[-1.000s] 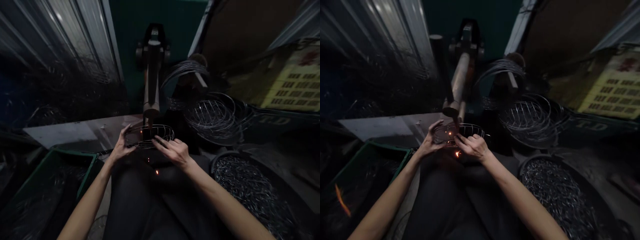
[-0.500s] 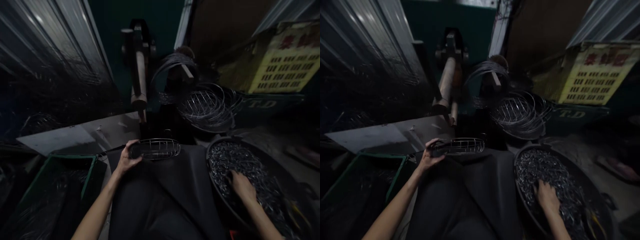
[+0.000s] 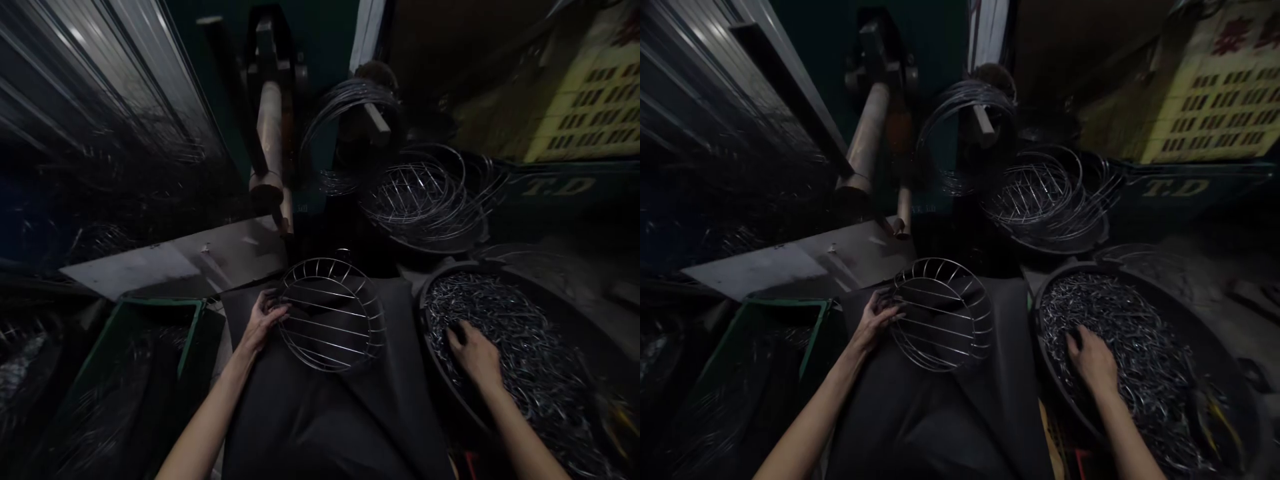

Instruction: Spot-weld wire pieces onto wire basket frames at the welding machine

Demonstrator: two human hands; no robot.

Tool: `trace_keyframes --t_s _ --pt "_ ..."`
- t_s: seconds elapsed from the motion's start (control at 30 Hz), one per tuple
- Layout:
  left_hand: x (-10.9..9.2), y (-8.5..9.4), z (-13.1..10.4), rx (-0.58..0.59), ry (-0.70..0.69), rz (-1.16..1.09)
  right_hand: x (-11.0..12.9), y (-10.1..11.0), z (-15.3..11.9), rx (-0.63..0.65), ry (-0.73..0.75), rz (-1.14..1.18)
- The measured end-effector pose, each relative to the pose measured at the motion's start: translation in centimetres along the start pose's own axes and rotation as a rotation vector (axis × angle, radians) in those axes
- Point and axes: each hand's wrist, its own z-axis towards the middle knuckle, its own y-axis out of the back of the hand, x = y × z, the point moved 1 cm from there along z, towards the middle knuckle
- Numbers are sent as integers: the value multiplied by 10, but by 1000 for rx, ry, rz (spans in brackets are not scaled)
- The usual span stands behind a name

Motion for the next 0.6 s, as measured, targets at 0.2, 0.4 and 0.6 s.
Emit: trace_keyframes --t_s 0.2,0.4,0.6 --pt "4 0 -2 -9 54 -29 25 24 15 85 -125 64" --pt "10 2 1 -12 121 -49 2 23 9 56 -145 96" --pt "8 -8 0 -34 143 -71 -15 17 16 170 -124 9"
